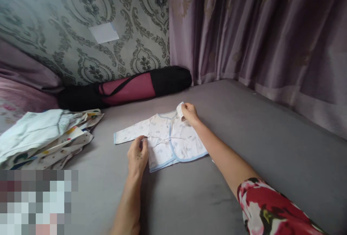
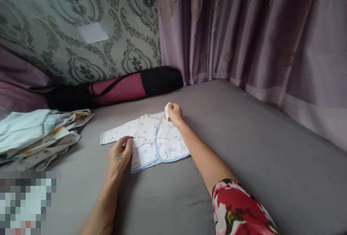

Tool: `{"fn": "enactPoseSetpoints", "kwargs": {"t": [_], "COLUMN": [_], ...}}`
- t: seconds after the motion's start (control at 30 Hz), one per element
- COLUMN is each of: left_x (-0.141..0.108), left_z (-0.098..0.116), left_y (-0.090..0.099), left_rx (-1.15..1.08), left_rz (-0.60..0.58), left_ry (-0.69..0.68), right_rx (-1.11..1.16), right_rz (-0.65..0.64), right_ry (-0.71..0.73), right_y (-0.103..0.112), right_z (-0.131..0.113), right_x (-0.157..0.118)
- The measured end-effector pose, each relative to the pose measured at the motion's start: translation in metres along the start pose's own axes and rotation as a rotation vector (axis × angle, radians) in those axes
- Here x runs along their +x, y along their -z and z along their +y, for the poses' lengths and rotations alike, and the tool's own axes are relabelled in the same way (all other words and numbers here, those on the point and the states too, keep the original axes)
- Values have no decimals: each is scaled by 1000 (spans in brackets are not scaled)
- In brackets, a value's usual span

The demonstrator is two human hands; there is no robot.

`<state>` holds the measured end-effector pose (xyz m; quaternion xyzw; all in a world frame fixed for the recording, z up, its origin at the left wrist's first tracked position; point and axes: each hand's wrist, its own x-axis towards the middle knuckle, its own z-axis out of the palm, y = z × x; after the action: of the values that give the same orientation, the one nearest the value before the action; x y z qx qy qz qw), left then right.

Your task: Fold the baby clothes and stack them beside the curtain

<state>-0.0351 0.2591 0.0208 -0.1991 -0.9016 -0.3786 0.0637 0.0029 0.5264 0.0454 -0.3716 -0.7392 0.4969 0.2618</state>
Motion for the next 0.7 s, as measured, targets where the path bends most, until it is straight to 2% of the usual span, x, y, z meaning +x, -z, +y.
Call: {"fn": "enactPoseSetpoints", "kwargs": {"t": [0.17, 0.27, 0.33, 0.47, 0.57, 0.7], "left_x": [0, 0, -1, -1, -1, -1], "left_z": [0, 1, 2, 3, 3, 3], "left_y": [0, 1, 2, 3, 2, 1], "left_rx": [-8, -12, -14, -10, -11, -24], "left_rz": [5, -4, -8, -19, -25, -7], "left_ry": [-22, -14, -3, 27, 44, 22], "right_rx": [-160, -258, -371, -687, -837, -915], "right_rz": [-308, -394, -391, -286, -259, -232], "right_ry": [161, 213, 266, 375, 341, 313], "right_y": [-12, -9, -3, 11, 16, 12], "right_z": [-4, -9, -8, 5, 18, 29], "right_x": [-17, -20, -18, -16, -17, -20]}}
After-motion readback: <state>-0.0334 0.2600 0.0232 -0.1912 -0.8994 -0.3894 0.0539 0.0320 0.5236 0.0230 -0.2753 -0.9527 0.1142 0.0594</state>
